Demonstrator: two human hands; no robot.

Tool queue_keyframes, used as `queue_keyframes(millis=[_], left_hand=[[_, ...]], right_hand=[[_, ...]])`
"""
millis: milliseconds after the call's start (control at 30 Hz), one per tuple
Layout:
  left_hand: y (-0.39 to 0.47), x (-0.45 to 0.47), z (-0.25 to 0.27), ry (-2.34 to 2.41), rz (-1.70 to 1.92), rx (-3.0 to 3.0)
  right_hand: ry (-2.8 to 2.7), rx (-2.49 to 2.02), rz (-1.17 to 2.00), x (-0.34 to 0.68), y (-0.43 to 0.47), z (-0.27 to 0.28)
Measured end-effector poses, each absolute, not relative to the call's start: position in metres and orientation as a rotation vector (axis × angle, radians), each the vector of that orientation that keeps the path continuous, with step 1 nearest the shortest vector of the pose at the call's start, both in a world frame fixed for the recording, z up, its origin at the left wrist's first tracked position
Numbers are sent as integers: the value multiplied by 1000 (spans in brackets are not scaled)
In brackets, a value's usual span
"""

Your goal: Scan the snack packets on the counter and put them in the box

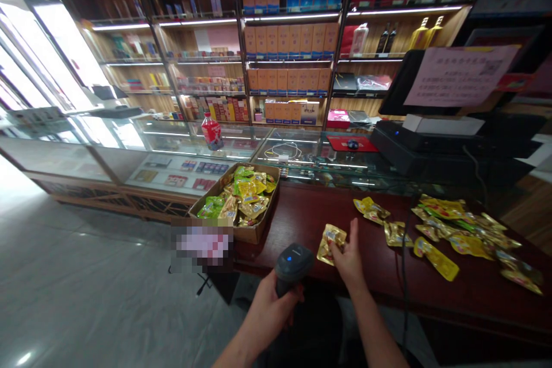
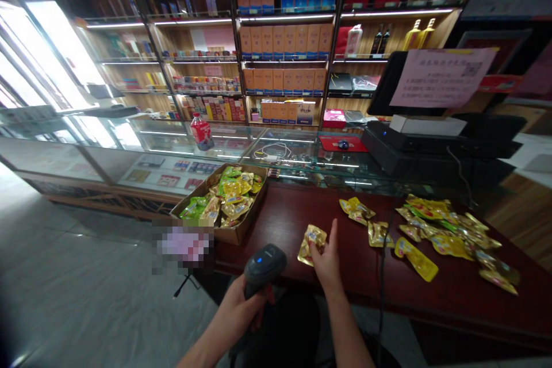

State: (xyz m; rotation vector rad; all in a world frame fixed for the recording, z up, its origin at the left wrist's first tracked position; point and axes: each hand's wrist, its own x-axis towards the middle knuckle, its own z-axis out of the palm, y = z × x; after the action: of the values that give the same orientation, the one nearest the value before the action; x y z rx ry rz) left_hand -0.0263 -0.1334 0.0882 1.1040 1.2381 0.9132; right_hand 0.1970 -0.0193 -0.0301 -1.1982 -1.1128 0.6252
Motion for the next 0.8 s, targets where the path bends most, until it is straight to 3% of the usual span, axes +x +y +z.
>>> queue_keyframes(millis=[133,500,700,800], left_hand=[[-134,-26,91,1240,891,1121],[-136,-28,94,1221,907,1147],[-118,-30,71,1153,910,1083],[-93,-32,49,1197,938,1054]], right_hand=[[-978,-1102,831,192,-22,-26],[-930,-1045,826,193,-24,-22],[-884,-1141,949,194,-23,-25],[-1073,-1281,812,197,-20,-26]])
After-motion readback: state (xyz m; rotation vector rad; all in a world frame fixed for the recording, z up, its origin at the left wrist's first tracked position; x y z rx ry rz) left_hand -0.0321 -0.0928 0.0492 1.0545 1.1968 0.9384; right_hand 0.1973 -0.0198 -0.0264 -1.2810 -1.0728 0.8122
